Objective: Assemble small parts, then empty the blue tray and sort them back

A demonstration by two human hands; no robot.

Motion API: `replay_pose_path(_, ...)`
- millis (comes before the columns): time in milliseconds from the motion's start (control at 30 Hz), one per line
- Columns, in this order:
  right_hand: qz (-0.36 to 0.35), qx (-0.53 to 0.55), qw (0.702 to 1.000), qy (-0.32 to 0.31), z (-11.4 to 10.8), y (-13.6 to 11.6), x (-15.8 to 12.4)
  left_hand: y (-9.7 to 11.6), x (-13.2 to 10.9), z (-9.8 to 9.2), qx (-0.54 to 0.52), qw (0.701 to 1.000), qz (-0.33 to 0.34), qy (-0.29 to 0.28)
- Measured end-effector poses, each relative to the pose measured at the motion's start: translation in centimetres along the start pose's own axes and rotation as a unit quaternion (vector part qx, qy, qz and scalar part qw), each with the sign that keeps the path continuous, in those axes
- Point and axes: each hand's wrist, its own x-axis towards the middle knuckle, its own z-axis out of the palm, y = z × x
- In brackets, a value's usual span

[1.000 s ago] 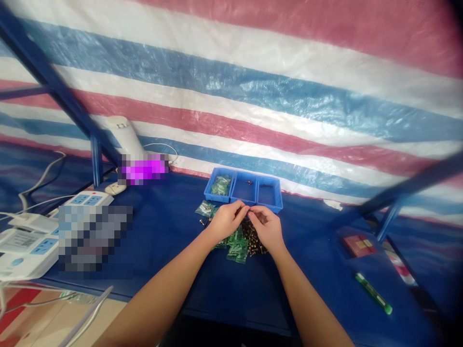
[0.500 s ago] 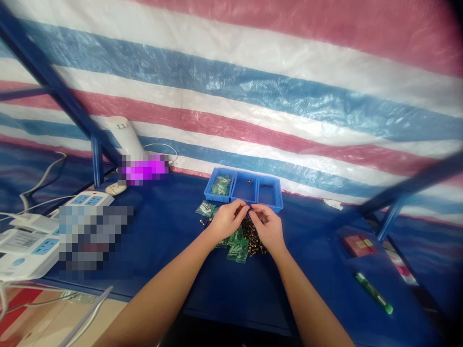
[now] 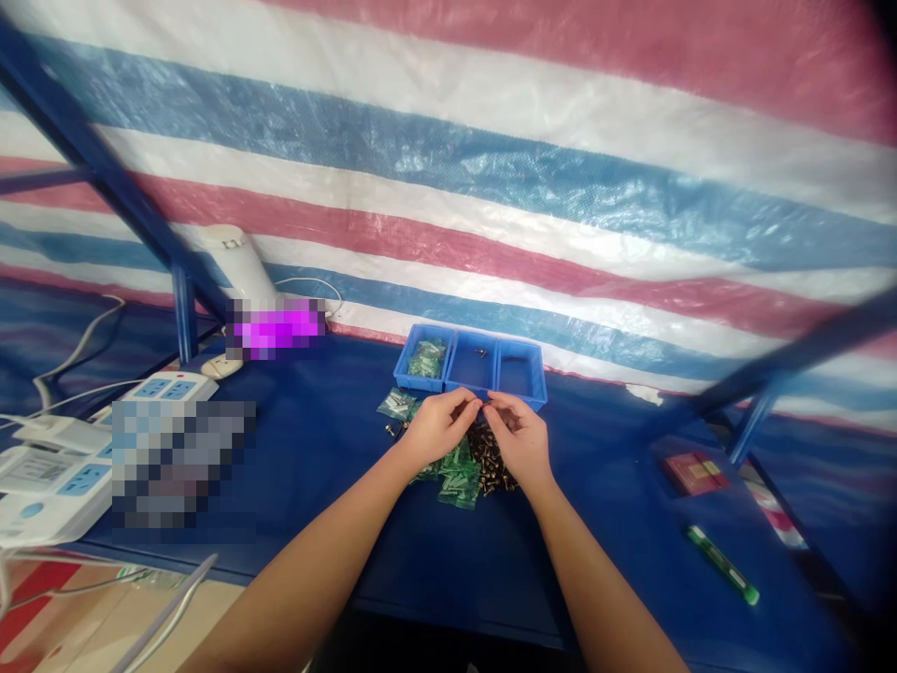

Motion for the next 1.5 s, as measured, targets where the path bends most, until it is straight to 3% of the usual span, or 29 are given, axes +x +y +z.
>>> replay_pose_path(367,0.004,0.005,1.000,0.021,-0.2,0.3,0.1,-0.2,-0.1,0.1,-0.026,0.999,0.009,0.019)
replay_pose_path(633,0.040,0.052,0.998,0.010,0.0,0.2,0.2,-0.1,0.0,0.0,0.007,1.000,-0.012,-0.004)
replay_pose_path(800,0.107,0.115,0.985,0.076,-0.8,1.1,1.1,0.0,0.0,-0.1,0.036,0.999,-0.010,0.001)
replay_pose_path(933,0.121,0.167,0.970,0.125,-1.9,1.9,2.1,-0.1,0.0,0.0,0.042,0.999,-0.004,-0.001)
replay_pose_path(1067,0.095,0.137,0.983,0.074,-2.8,1.7,2.4,-0.1,0.0,0.1,0.040,0.999,0.001,0.000)
replay_pose_path(1200,0.018,-0.077,0.997,0.021,-3.1,1.3,2.0,-0.1,0.0,0.0,0.041,0.999,-0.001,0.004)
replay_pose_path(1333,-0.095,-0.278,0.949,-0.111,-2.8,1.3,1.4,0.0,0.0,-0.2,0.043,0.999,0.002,-0.002)
replay_pose_path(1500,-0.127,-0.359,0.905,-0.192,-2.4,2.2,1.3,0.0,-0.1,-0.2,0.057,0.998,0.010,-0.007)
